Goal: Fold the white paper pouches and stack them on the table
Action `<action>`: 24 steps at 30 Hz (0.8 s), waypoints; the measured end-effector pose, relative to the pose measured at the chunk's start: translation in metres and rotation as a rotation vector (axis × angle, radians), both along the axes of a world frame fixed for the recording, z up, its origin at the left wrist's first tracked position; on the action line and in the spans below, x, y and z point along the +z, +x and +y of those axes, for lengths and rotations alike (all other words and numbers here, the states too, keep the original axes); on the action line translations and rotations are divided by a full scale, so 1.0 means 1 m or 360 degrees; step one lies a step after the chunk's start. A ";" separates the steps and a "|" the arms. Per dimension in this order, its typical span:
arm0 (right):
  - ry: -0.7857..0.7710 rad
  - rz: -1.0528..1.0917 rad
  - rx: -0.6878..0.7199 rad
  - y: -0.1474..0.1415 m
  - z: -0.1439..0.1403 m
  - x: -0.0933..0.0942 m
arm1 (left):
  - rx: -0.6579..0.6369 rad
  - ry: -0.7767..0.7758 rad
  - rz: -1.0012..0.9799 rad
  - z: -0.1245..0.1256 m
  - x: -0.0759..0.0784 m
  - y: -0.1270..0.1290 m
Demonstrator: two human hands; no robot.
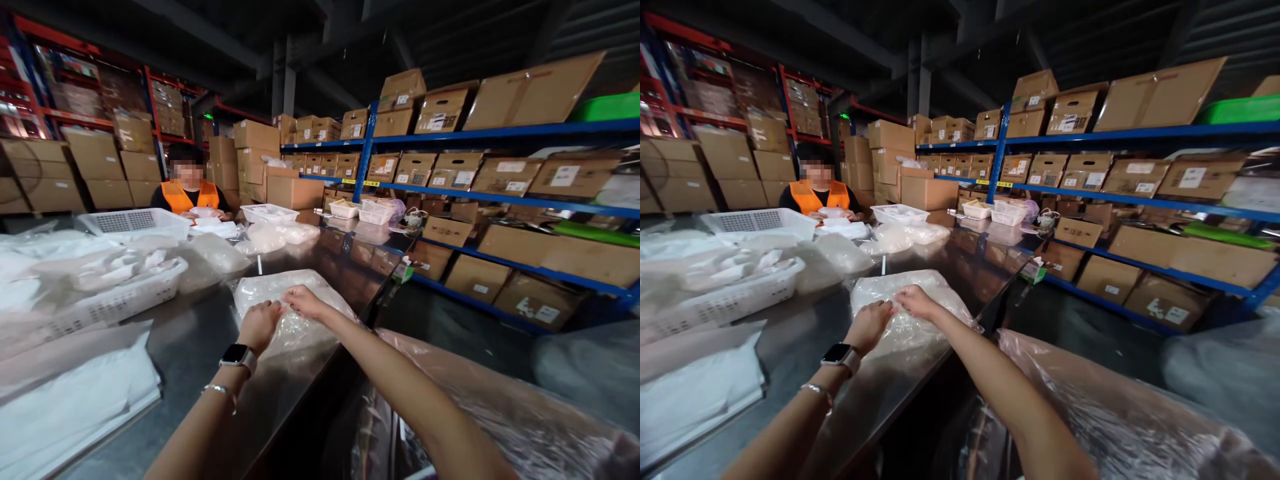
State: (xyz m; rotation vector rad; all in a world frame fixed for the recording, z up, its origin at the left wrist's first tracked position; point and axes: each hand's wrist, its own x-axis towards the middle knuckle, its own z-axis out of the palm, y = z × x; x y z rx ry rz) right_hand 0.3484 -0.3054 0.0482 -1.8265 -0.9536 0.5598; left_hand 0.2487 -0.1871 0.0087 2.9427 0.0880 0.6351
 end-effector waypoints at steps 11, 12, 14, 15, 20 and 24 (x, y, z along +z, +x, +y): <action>0.0390 0.0103 -0.0082 -0.005 0.001 -0.021 | -0.0318 -0.0379 -0.0318 0.018 -0.011 0.004; 0.0397 0.0079 -0.0103 -0.005 0.002 -0.022 | -0.0312 -0.0423 -0.0327 0.018 -0.010 0.005; 0.0394 0.0008 -0.0152 -0.005 0.005 -0.025 | -0.0310 -0.0474 -0.0345 0.019 -0.010 0.006; 0.0381 -0.0040 -0.0178 -0.005 0.007 -0.025 | -0.0307 -0.0479 -0.0358 0.019 -0.010 0.006; 0.0329 -0.0427 -0.0365 -0.003 0.008 -0.011 | -0.0251 -0.0395 -0.0377 0.024 -0.014 0.003; 0.0213 -0.0854 -0.0045 0.001 0.000 0.020 | -0.0189 -0.0253 -0.0345 0.026 -0.015 0.003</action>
